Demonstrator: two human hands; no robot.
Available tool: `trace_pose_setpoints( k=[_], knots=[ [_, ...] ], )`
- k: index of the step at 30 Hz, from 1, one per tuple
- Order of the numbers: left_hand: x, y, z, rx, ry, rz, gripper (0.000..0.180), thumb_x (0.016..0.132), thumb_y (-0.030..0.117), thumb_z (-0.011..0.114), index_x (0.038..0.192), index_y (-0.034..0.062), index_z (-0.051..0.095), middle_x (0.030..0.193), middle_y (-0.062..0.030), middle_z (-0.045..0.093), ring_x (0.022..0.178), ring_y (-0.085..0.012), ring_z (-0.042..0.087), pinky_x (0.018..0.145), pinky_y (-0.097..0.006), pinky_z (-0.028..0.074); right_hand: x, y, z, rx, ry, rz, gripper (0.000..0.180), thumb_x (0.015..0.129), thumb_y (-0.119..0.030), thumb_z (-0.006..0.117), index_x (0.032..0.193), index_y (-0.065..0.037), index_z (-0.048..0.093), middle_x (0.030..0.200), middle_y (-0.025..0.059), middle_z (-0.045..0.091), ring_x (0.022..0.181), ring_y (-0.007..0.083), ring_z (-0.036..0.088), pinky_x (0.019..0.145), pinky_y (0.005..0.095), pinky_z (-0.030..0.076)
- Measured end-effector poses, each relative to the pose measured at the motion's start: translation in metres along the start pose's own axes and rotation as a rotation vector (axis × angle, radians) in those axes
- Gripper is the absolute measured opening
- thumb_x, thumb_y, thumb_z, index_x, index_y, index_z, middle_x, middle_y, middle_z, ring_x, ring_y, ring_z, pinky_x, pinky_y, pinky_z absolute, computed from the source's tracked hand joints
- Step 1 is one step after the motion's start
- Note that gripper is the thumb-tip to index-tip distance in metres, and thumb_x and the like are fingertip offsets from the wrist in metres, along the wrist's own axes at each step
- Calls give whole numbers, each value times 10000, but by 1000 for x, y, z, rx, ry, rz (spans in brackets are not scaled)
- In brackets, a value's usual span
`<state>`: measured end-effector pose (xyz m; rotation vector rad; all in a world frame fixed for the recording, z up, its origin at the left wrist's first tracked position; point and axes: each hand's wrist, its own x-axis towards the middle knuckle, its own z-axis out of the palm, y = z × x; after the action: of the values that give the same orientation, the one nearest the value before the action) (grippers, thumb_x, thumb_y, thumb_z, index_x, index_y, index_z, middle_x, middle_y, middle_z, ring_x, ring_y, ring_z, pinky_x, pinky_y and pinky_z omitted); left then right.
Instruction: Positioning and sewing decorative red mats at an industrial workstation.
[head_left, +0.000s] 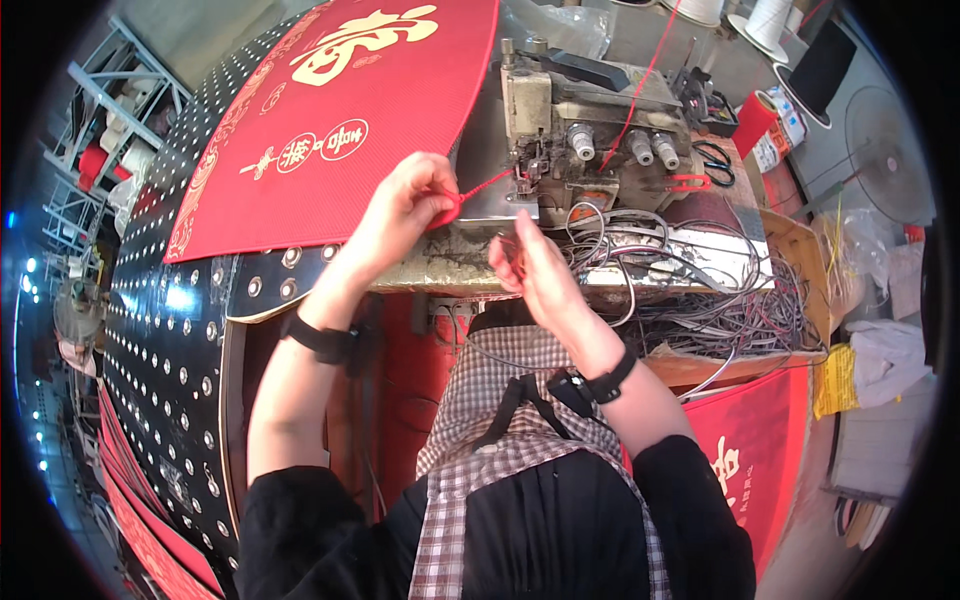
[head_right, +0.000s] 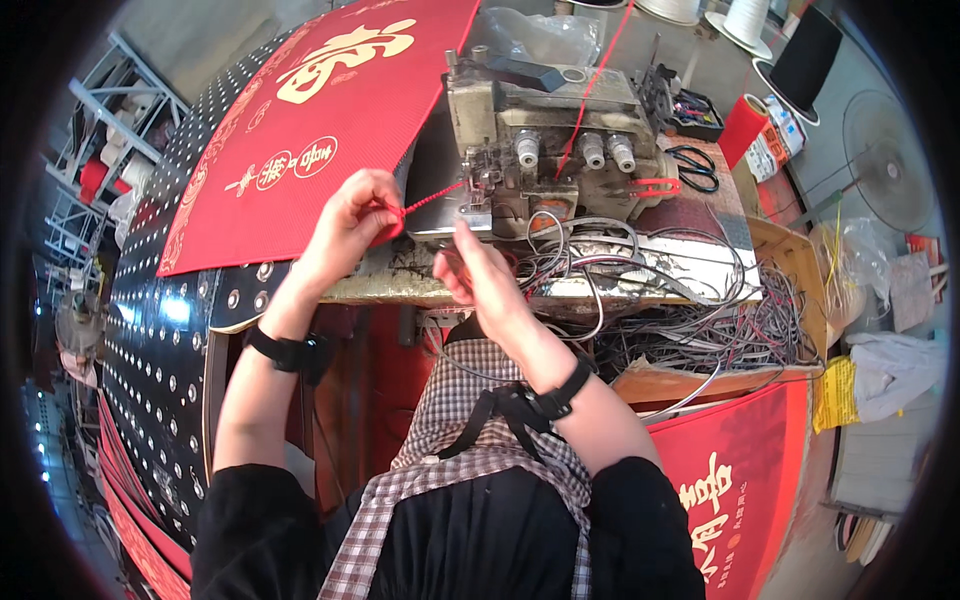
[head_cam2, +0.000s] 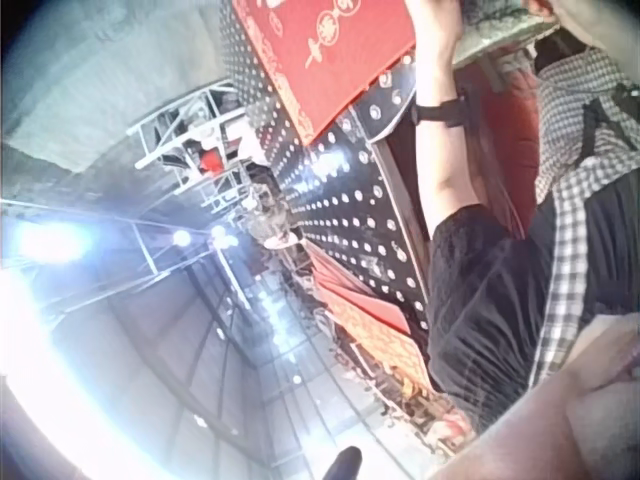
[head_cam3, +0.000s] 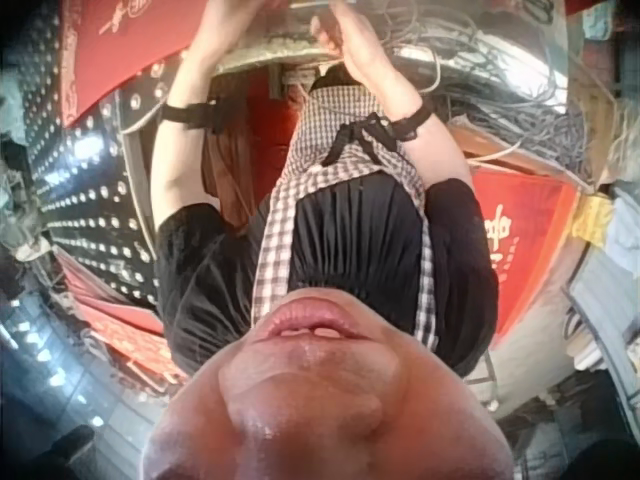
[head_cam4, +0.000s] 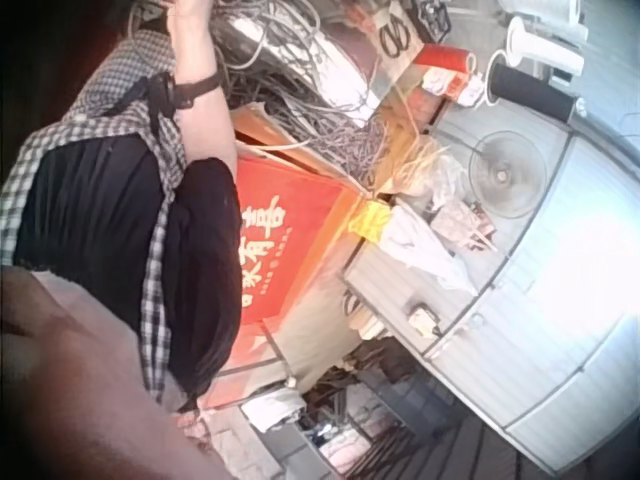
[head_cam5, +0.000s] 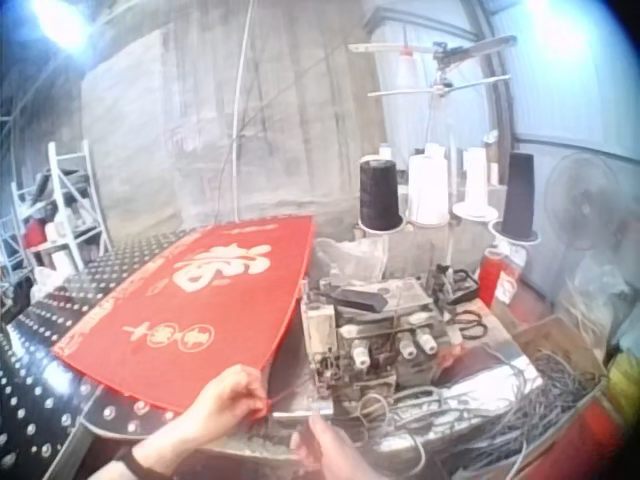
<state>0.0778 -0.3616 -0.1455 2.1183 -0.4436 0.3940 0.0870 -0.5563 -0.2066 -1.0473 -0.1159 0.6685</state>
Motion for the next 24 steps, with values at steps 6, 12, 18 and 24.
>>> trace_pose_setpoints(
  k=[6, 12, 18, 24],
  knots=[
    [-17, -24, 15, -290, 125, -124, 154, 787, -85, 571, 908, 10, 568, 1005, -44, 518, 869, -104, 536, 758, -238, 452, 35, 9, 25, 126, -9, 86, 434, 898, -463, 471, 675, -96, 526, 562, -42, 452, 447, 43, 346, 394, 193, 238],
    [-19, -31, 18, -375, 175, -123, 125, 824, -54, 564, 932, 11, 572, 999, -31, 524, 863, -87, 532, 755, -231, 448, 39, 13, 34, 237, -73, 118, 405, 935, -393, 398, 681, -93, 495, 547, -40, 407, 432, 50, 316, 384, 201, 225],
    [-20, -29, 19, -501, 203, -239, 190, 843, -32, 559, 1022, 29, 539, 845, 6, 548, 763, -47, 520, 698, -192, 433, 37, 9, 38, 335, -77, 162, 408, 938, -394, 382, 684, -92, 484, 547, -29, 404, 433, 57, 322, 384, 202, 235],
    [-20, -31, 21, -526, 233, -205, 196, 844, -24, 563, 1028, 30, 517, 798, 8, 551, 744, -46, 519, 682, -187, 432, 37, 10, 39, 321, -75, 160, 418, 937, -405, 384, 676, -94, 483, 544, -34, 397, 431, 55, 315, 382, 201, 234]
  ],
)
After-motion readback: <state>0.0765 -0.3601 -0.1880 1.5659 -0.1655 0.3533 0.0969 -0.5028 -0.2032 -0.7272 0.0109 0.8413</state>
